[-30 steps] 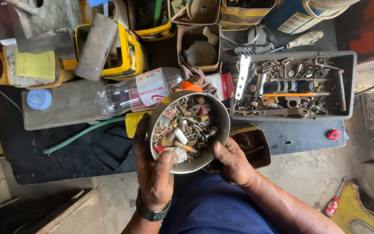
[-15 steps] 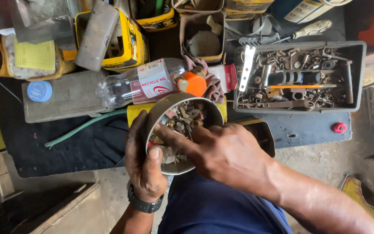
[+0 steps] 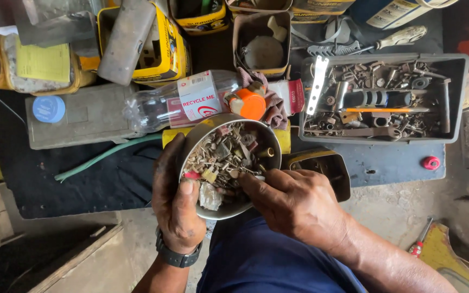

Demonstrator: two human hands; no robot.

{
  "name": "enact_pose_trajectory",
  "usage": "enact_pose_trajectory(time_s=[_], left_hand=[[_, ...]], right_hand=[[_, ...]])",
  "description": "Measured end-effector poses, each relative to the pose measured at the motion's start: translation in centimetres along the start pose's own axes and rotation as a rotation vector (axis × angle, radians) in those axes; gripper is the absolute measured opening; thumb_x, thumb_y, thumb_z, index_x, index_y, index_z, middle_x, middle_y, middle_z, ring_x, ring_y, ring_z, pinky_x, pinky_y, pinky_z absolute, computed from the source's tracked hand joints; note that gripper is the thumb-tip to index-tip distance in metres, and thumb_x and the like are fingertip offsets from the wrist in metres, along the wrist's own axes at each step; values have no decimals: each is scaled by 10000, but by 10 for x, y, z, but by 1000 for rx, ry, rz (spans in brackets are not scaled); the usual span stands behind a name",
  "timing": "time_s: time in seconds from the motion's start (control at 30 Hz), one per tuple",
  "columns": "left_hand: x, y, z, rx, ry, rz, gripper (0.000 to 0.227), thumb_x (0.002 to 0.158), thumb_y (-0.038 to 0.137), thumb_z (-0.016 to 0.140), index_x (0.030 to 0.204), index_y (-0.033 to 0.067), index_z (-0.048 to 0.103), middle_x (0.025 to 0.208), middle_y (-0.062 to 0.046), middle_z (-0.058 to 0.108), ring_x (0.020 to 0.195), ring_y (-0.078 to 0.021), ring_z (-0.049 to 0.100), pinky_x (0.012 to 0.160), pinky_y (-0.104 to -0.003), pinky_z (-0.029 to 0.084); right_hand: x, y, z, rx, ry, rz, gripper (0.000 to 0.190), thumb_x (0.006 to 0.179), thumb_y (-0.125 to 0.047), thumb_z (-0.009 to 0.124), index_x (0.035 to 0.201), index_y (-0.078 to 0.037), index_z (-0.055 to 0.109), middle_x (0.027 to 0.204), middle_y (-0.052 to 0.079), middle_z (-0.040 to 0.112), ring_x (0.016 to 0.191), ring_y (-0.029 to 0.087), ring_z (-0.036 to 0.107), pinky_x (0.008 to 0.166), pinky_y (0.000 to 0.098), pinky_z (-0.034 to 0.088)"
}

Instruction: The person sorts through various metal parts, including screws, bolts, and wires, in a cluttered workshop. They transfer items between a metal bowl and a rectangular container, occasionally picking up and examining specific pieces before placing them back or moving them to another location.

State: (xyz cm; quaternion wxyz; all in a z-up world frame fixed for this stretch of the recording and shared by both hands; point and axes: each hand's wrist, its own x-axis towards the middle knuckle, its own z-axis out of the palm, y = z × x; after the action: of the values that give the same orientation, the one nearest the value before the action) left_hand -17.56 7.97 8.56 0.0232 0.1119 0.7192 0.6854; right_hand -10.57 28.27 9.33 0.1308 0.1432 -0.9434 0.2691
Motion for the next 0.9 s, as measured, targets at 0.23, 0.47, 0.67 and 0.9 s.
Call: enact_pose_trajectory(time_s=[0.23, 0.47, 0.67, 0.9], left_hand=[[12, 4, 0, 60, -45, 13, 589, 1063, 392, 485, 1497, -6, 493, 1505, -183, 558, 1398, -302, 577, 1196, -441, 518], [5, -12, -7, 147, -74, -141, 580, 1045, 383, 496, 1476, -5, 501, 1493, -172, 584, 1379, -280, 577, 1168, -401, 472], [-31, -43, -15, -54, 92, -540, 509, 947, 253, 483, 1384, 18, 599, 1349, -165, 694, 1221, -243, 660, 1054, -382, 529], [-66, -101, -70, -545, 552, -530, 336, 958, 297, 610, 1204, 85, 700, 1163, -183, 739, 1075, -369, 707, 900, -527, 591]], right_hand=[[5, -5, -4, 28, 105, 38, 283, 1014, -229, 731, 1271, -120, 686, 742, -13, 540, 535, 177, 536, 482, 334, 451], [20, -21, -13, 63, 50, 56, 336, 1010, -253, 715, 1294, -83, 655, 774, 22, 546, 590, 220, 571, 522, 361, 467], [35, -24, 15, 180, -147, -145, 425, 968, -180, 563, 1357, -27, 633, 1149, 131, 700, 900, 323, 655, 722, 412, 527], [-14, 23, 18, 406, 42, 123, 310, 917, -167, 794, 1189, -37, 721, 1160, 144, 764, 1064, 324, 757, 960, 454, 590]])
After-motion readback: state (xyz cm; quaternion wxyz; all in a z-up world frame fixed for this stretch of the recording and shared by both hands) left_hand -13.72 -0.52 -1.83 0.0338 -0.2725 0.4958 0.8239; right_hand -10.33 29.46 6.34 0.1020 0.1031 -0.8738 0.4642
